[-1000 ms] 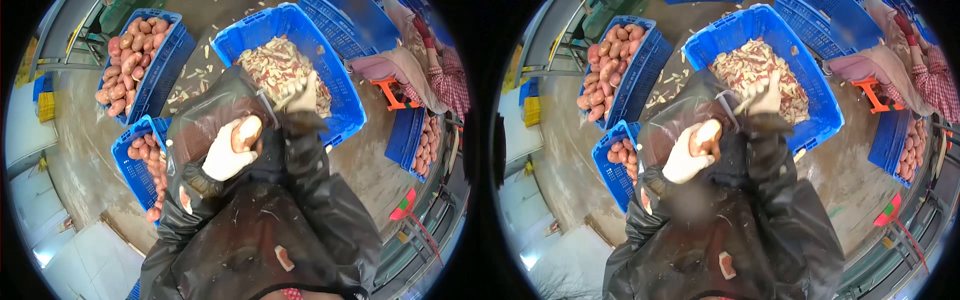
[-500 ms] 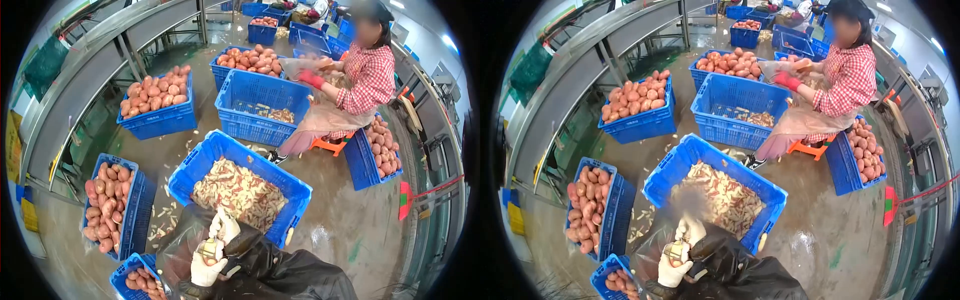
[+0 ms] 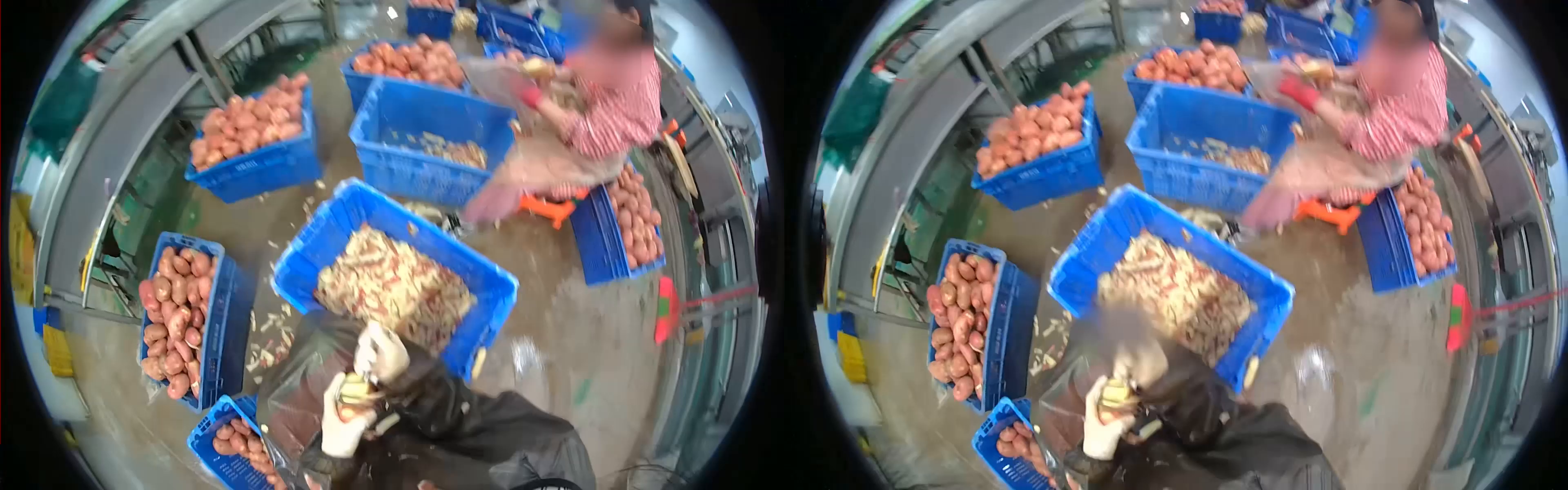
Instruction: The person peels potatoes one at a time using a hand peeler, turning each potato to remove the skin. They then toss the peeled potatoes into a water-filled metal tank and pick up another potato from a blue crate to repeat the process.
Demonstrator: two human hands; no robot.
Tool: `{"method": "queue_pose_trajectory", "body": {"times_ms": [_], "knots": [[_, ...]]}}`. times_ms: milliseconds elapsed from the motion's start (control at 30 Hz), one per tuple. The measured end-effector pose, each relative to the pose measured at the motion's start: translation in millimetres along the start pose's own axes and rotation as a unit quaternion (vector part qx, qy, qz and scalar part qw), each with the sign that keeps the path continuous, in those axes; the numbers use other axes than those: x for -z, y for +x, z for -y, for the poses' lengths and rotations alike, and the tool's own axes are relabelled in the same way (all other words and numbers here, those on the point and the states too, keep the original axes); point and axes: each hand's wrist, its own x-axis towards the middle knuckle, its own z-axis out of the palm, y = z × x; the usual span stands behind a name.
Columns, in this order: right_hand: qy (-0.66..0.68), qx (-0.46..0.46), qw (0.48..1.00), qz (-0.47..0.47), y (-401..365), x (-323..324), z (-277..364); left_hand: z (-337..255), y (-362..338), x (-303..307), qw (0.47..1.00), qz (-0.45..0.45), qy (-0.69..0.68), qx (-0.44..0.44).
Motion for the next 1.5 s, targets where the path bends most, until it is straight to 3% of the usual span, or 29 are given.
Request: {"method": "queue_pose_trajectory", "body": {"times_ms": [33, 100, 167, 233, 367, 400, 467, 500, 533, 567, 600, 667, 700, 767, 833, 867, 900, 933, 1000, 1033, 1100, 1133, 1167, 1233, 1300, 1367, 1400, 1433, 1500], "knots": [[0.200, -0.087, 0.976, -0.032, 3, 11, -20, 5, 6, 3, 0.993, -0.039, 0.095, -0.057], [0.319, -0.063, 0.938, -0.121, 57, 78, -45, 12, 4, 9, 0.999, -0.037, -0.008, 0.006], [0.375, -0.040, 0.913, -0.156, 35, 50, -22, -11, -2, -11, 0.995, -0.053, -0.083, -0.001], [0.171, -0.053, 0.983, -0.043, -21, -30, 14, 8, -1, 2, 0.992, -0.007, -0.128, 0.000], [0.218, -0.049, 0.944, -0.241, 39, 38, 6, 8, 2, 5, 0.975, -0.075, -0.203, 0.055], [0.330, -0.057, 0.934, -0.122, 28, 25, 11, 12, 2, 3, 0.979, -0.103, -0.164, 0.058], [0.184, -0.088, 0.979, -0.030, -14, -31, 18, 21, 2, 7, 0.921, -0.148, -0.302, 0.196], [0.148, -0.026, 0.988, -0.034, -15, -32, 12, 27, -4, 5, 0.942, -0.162, -0.257, 0.143], [0.167, -0.061, 0.981, -0.080, -8, -20, 5, -22, -1, -8, 0.983, -0.059, 0.049, 0.164], [0.190, -0.111, 0.970, -0.108, 0, -10, -6, -26, 0, -12, 0.975, -0.030, -0.174, 0.137], [0.219, -0.175, 0.953, -0.116, 3, -11, -3, 53, -5, 21, 0.971, -0.124, 0.164, -0.120], [0.152, -0.161, 0.974, -0.047, -2, -15, -9, 32, -2, 4, 0.985, -0.127, 0.070, -0.098], [0.077, -0.141, 0.986, -0.034, -1, -16, -3, 34, -4, 13, 0.951, -0.105, 0.260, -0.132], [0.162, -0.201, 0.962, -0.083, 37, 22, -19, 23, 0, 10, 0.903, -0.138, 0.373, -0.165], [0.200, -0.182, 0.953, -0.134, 41, 30, 20, 20, -8, 7, 0.891, -0.152, 0.392, -0.172], [0.254, -0.121, 0.959, 0.025, 42, 57, 8, 18, -4, 8, 0.878, -0.153, 0.412, -0.188], [0.142, -0.125, 0.981, -0.039, 6, -3, 25, 19, -2, 11, 0.873, -0.135, 0.416, -0.215], [0.141, -0.129, 0.981, -0.043, 7, -8, 16, 23, 0, 11, 0.875, -0.134, 0.415, -0.210], [-0.019, -0.047, 0.983, -0.178, 12, -4, -2, 28, -1, 14, 0.947, -0.125, 0.294, -0.025], [0.205, -0.056, 0.969, -0.123, 44, 52, -15, 25, -1, 17, 0.947, -0.126, 0.295, -0.033], [0.244, -0.011, 0.970, 0.001, 27, 36, 1, 11, -1, 23, 0.930, -0.088, 0.353, -0.047], [0.163, -0.051, 0.984, -0.051, -8, -23, 17, 2, 1, 20, 0.930, -0.075, 0.357, -0.048], [0.205, -0.123, 0.970, 0.038, -15, -28, 1, 2, -1, 19, 0.931, -0.069, 0.357, -0.038], [0.137, -0.122, 0.964, -0.192, 26, 7, -4, -1, 9, 18, 0.972, -0.059, 0.227, 0.018], [0.316, -0.106, 0.941, -0.055, 46, 53, 0, 6, 9, 26, 0.974, -0.044, 0.213, 0.057], [0.268, -0.157, 0.950, 0.017, -2, 0, -2, 12, 13, 23, 0.981, -0.034, 0.178, -0.071], [0.145, -0.094, 0.985, 0.000, -8, -14, -9, 20, 7, 25, 0.996, -0.018, 0.090, 0.001], [0.263, -0.114, 0.948, -0.136, 16, -1, -5, 19, 9, 23, 0.990, -0.047, 0.132, -0.032], [0.209, -0.053, 0.955, -0.202, 31, 12, 19, 5, 6, 17, 0.995, -0.050, 0.080, -0.020]]}}
